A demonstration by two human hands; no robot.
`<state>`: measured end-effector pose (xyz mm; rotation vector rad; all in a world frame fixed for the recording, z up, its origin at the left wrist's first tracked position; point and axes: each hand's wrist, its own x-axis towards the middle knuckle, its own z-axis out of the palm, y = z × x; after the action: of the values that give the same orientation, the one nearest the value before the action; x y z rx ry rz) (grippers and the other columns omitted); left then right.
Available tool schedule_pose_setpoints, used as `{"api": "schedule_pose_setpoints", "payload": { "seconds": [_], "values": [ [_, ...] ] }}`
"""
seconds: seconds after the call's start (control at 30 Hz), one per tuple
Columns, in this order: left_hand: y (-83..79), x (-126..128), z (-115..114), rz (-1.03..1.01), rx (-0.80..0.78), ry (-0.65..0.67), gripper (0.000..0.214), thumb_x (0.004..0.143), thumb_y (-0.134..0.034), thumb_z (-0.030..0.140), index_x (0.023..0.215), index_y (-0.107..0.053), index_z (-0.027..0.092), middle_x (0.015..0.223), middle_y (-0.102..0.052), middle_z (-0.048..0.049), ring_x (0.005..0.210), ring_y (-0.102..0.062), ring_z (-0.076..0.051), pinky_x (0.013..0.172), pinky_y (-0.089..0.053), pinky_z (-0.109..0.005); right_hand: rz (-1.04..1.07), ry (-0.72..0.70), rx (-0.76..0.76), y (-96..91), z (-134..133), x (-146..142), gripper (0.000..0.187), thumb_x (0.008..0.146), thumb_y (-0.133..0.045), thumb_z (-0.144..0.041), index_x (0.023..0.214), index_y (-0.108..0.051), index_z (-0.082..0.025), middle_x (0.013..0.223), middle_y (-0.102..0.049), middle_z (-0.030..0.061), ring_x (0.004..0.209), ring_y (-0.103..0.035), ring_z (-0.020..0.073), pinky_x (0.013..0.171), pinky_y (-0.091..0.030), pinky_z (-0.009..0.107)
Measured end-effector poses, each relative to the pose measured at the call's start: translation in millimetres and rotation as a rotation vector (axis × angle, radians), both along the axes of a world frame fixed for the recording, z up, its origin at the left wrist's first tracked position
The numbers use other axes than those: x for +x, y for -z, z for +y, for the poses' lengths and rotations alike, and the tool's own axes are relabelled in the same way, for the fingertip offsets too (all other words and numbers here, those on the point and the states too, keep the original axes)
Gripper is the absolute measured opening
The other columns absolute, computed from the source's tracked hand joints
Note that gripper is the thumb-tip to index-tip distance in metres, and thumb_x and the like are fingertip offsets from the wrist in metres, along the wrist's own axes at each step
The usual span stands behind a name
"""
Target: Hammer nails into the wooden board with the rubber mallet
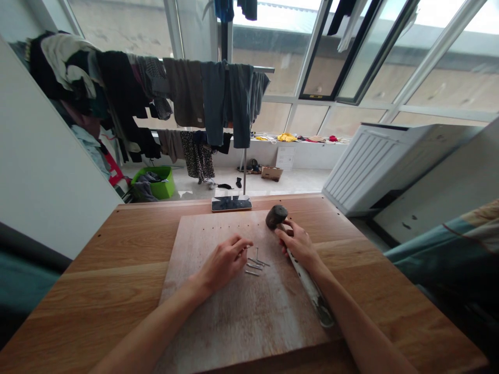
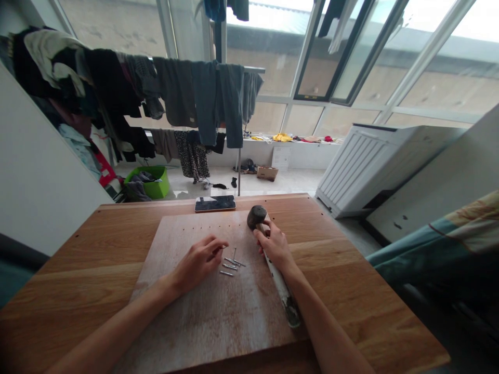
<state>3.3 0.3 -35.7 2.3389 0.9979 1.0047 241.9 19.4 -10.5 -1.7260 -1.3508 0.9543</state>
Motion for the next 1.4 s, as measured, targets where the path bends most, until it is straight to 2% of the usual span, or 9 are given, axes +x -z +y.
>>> {"api": "schedule_pose_setpoints", "payload": {
  "seconds": [0.23, 0.37, 0.53, 0.67, 0.8, 0.93, 1.07, 1.2, 1.4],
  "values": [
    [-3.7, -1.6, 4.0, -0.181, -0.168, -0.103, 0.013, 0.091, -0.056, 0.016, 0.099, -0.065, 0.019, 0.088, -0.067, -0.0007, 0.071, -0.063, -0.011, 0.068, -0.056, -0.022, 0.029, -0.006, -0.002, 4.9, 1.4, 3.2, 0.046, 0.087, -0.061, -0.033, 0.130, -0.059, -0.018, 0.062, -0.062, -0.0041, 0.043, -0.059, 0.0153, 0.040, -0.048, 0.025],
    [-3.3, -1.8, 4.3, -0.216, -0.205, -0.113, 0.018, 0.089, -0.057, 0.017, 0.104, -0.066, 0.019, 0.083, -0.067, 0.0006, 0.070, -0.064, -0.011, 0.064, -0.054, -0.020, 0.040, -0.007, 0.008, 5.1, 2.2, 3.2, 0.047, 0.085, -0.062, -0.035, 0.129, -0.060, -0.018, 0.061, -0.063, -0.0040, 0.042, -0.059, 0.0154, 0.041, -0.047, 0.025],
    [-10.3, -2.2, 7.2, -0.253, -0.163, -0.125, 0.017, 0.089, -0.060, 0.017, 0.103, -0.068, 0.019, 0.084, -0.071, -0.0004, 0.074, -0.067, -0.012, 0.073, -0.056, -0.023, 0.043, -0.017, 0.027, 5.1, 2.1, 5.0, 0.044, 0.084, -0.063, -0.036, 0.123, -0.063, -0.017, 0.060, -0.063, -0.0040, 0.040, -0.056, 0.0137, 0.041, -0.044, 0.024],
    [-23.2, 5.6, 22.1, -0.265, -0.143, -0.099, 0.013, 0.089, -0.062, 0.017, 0.099, -0.070, 0.018, 0.084, -0.072, -0.0011, 0.073, -0.067, -0.012, 0.072, -0.056, -0.023, 0.054, 0.025, 0.067, 9.9, 5.2, 11.6, 0.046, 0.085, -0.061, -0.035, 0.126, -0.062, -0.014, 0.062, -0.063, -0.0040, 0.040, -0.056, 0.0130, 0.042, -0.044, 0.024],
    [-29.8, 30.7, 51.2, -0.298, -0.195, -0.115, 0.011, 0.086, -0.063, 0.013, 0.093, -0.070, 0.017, 0.085, -0.074, -0.0023, 0.073, -0.069, -0.013, 0.069, -0.057, -0.023, 0.082, 0.048, 0.064, 14.9, 9.1, 15.4, 0.049, 0.084, -0.059, -0.031, 0.130, -0.059, -0.013, 0.064, -0.063, -0.0036, 0.043, -0.056, 0.0135, 0.042, -0.044, 0.024],
    [-22.5, 65.5, 78.5, -0.326, -0.265, -0.170, 0.009, 0.085, -0.066, 0.012, 0.091, -0.069, 0.017, 0.081, -0.075, -0.0024, 0.071, -0.071, -0.013, 0.067, -0.057, -0.022, 0.117, 0.042, 0.060, 16.2, 9.3, 14.1, 0.052, 0.083, -0.060, -0.032, 0.132, -0.057, -0.016, 0.064, -0.063, -0.0037, 0.043, -0.057, 0.0142, 0.041, -0.045, 0.024],
    [-7.3, 87.7, 87.9, -0.328, -0.274, -0.209, 0.010, 0.085, -0.066, 0.010, 0.091, -0.070, 0.017, 0.080, -0.076, -0.0037, 0.069, -0.071, -0.014, 0.066, -0.057, -0.023, 0.144, 0.045, 0.063, 15.1, 8.0, 13.8, 0.050, 0.082, -0.061, -0.034, 0.129, -0.059, -0.017, 0.064, -0.064, -0.0036, 0.044, -0.057, 0.0143, 0.040, -0.045, 0.024],
    [3.7, 91.0, 85.2, -0.322, -0.268, -0.225, 0.010, 0.086, -0.066, 0.012, 0.093, -0.071, 0.018, 0.085, -0.077, -0.0038, 0.068, -0.069, -0.013, 0.067, -0.056, -0.024, 0.182, 0.082, 0.079, 13.7, 8.3, 16.8, 0.044, 0.083, -0.060, -0.037, 0.122, -0.062, -0.017, 0.062, -0.060, -0.0045, 0.044, -0.057, 0.0136, 0.042, -0.046, 0.023],
    [5.9, 89.6, 85.1, -0.283, -0.237, -0.206, 0.010, 0.087, -0.067, 0.014, 0.093, -0.073, 0.019, 0.089, -0.078, -0.0029, 0.067, -0.067, -0.013, 0.069, -0.054, -0.024, 0.223, 0.125, 0.080, 12.9, 9.0, 16.4, 0.037, 0.083, -0.057, -0.033, 0.115, -0.062, -0.016, 0.063, -0.059, -0.0040, 0.047, -0.057, 0.0130, 0.043, -0.048, 0.022]
  ]
}}
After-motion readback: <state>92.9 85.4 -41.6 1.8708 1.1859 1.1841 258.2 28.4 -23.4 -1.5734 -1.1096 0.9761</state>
